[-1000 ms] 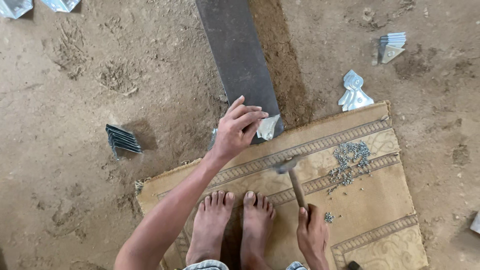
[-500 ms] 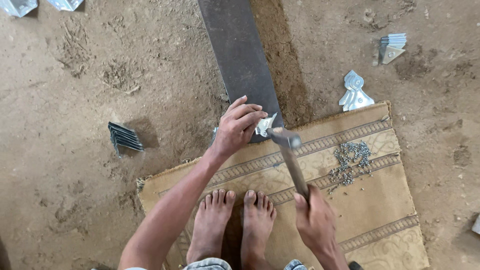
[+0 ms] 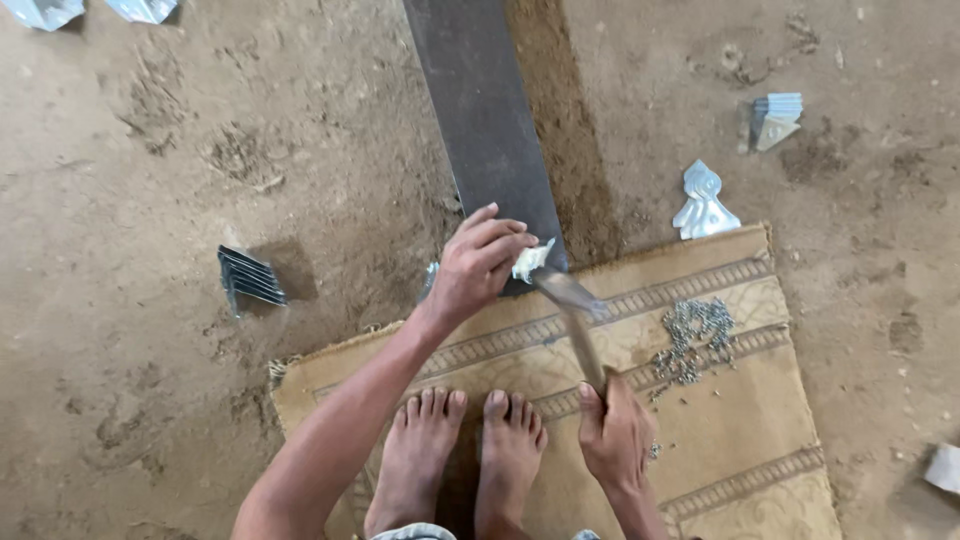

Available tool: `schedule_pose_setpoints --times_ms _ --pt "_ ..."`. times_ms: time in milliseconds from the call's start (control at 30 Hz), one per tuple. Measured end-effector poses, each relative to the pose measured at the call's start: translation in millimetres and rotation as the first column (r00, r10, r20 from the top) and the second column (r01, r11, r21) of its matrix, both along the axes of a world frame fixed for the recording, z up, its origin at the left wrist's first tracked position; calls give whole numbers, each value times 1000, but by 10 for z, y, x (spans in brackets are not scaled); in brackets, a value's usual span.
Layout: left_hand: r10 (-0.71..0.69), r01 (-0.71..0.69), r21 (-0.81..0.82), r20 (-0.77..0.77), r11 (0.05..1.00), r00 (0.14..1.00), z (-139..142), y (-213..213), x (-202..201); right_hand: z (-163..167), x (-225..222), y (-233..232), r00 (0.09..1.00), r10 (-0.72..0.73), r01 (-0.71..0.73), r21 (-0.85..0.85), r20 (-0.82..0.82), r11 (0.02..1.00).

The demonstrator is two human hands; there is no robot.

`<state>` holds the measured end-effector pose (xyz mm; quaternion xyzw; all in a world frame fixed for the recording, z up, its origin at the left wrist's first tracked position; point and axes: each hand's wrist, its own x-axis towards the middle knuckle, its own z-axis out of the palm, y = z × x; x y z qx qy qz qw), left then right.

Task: The person stands at a steel bar anvil on the floor and hammers small galvanized sheet-metal pieces to bend and shape them, then sets the formed pieces aside and picks up the next flat piece, repeating the shaping cycle by hand and with a hammer.

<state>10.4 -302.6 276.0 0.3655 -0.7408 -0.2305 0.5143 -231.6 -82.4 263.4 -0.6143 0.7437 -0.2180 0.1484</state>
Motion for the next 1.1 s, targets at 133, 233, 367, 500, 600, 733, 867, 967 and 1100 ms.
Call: schedule_pose_setpoints --times_ms 133,233,367,500,600,733,867,967,1100 --pt "58 48 317 -318 947 946 279 9 9 -540 -14 495 928 -313 263 242 203 934" --pt "6 -16 419 25 908 1000 473 -62 -51 -586 -339 635 990 73 -32 325 -117 945" --pt "-38 -6 93 469 996 882 524 -208 -291 -509 -839 454 965 -156 189 147 -210 971" --pt "-32 30 10 332 1000 943 323 -191 -360 -438 -1039 304 955 -278 275 -36 -105 961" --pt "59 -44 -69 222 997 973 124 -79 -273 -423 -1056 221 959 -270 272 8 -86 962" --pt "9 -1 -48 169 999 986 -34 1 -161 -351 -1011 69 978 -202 199 -55 -58 978" --pt "-30 37 -43 150 998 988 -23 -30 -101 -165 -621 -182 978 -198 188 -129 -66 974" --pt "-38 46 -47 160 998 986 51 -43 -100 -115 -10 -579 991 130 -129 -353 -22 927" --pt "8 46 316 -166 948 986 134 -53 -121 -282 563 -1287 962 272 -233 -485 10 843"
